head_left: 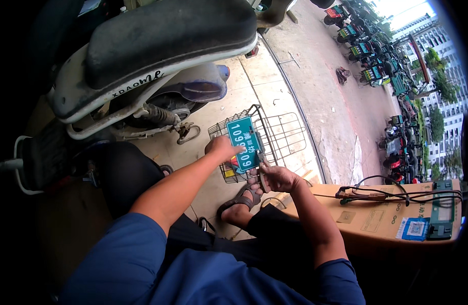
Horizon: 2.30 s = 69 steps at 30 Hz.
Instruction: The person examines a pair of broken sunglasses and a scooter license plate by hand, discards small items into a trash bag, and searches through a tool tray.
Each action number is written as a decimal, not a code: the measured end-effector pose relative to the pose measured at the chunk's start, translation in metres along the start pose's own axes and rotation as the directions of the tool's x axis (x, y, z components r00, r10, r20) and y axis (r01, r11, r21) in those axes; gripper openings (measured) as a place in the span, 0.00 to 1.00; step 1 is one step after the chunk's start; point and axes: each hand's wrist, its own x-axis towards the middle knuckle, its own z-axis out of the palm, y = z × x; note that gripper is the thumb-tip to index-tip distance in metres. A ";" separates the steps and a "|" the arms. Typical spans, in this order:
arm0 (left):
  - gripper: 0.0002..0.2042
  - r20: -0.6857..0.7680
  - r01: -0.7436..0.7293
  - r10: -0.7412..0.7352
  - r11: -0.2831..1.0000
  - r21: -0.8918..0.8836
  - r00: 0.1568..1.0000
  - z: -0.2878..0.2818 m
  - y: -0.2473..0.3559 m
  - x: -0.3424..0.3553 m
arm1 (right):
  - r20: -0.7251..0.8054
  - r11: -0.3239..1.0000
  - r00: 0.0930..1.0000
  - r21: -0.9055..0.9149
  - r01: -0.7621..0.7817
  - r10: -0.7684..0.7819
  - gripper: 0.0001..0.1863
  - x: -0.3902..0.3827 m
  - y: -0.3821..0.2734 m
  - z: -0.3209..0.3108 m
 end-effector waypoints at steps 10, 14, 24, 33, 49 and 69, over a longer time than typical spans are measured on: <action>0.23 0.014 0.014 -0.015 0.998 0.065 1.000 0.003 0.001 0.001 | -0.274 0.997 0.962 0.071 0.010 0.009 0.20 0.007 0.007 0.021; 0.23 0.009 -0.002 0.001 0.999 0.047 1.000 0.004 0.002 0.002 | -0.309 0.999 0.951 0.048 0.003 0.012 0.18 0.011 0.011 0.015; 0.24 -0.022 -0.024 0.026 0.997 0.067 0.999 0.006 -0.001 0.001 | -0.211 0.976 0.977 0.217 0.037 0.009 0.16 0.011 0.017 0.012; 0.27 -0.074 -0.054 0.051 0.998 -0.038 0.996 0.034 -0.007 0.013 | -0.611 0.492 0.390 -0.789 -0.368 -0.689 0.28 0.041 0.049 0.034; 0.30 -0.004 0.018 -0.018 1.000 -0.011 1.000 0.000 0.004 -0.005 | -0.541 0.349 0.260 -0.772 -0.532 -0.800 0.16 0.040 0.053 0.064; 0.26 0.011 -0.003 0.003 1.000 -0.004 1.000 -0.002 0.006 -0.002 | -0.502 0.883 0.858 -0.446 -0.147 -0.110 0.21 -0.007 -0.006 0.029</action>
